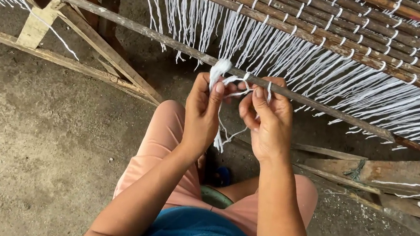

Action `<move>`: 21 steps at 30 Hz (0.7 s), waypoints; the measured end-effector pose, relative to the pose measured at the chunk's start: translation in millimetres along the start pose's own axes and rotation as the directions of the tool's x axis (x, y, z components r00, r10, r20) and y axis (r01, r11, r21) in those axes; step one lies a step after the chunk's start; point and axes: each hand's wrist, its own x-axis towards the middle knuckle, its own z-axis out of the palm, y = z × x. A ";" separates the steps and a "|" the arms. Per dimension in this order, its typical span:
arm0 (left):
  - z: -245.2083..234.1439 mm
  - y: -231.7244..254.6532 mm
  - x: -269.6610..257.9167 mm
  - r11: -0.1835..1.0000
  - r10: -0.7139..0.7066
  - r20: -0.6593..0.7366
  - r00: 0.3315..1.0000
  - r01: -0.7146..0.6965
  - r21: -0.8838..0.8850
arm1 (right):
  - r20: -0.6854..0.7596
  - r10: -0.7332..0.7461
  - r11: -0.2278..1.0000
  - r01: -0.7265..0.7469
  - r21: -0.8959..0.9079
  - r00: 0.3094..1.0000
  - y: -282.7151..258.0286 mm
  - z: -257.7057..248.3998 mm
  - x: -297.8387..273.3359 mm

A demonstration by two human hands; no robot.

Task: Tying individual white candle wicks onto horizontal wooden rods on a frame.

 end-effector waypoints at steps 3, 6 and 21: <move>-2.5 -9.2 6.3 0.998 0.028 -0.008 1.000 -0.027 0.057 | 0.031 0.094 0.992 -0.096 0.079 0.995 12.5 -11.4 -1.4; -12.6 -27.5 5.0 0.983 0.034 0.018 0.999 -0.037 0.182 | -0.052 0.081 0.983 -0.071 0.170 0.995 -3.3 -12.6 -2.1; -42.1 -31.5 -3.9 0.956 0.028 0.138 0.990 -0.067 0.287 | -0.324 0.019 0.978 0.050 0.203 0.946 -87.8 -205.5 -68.5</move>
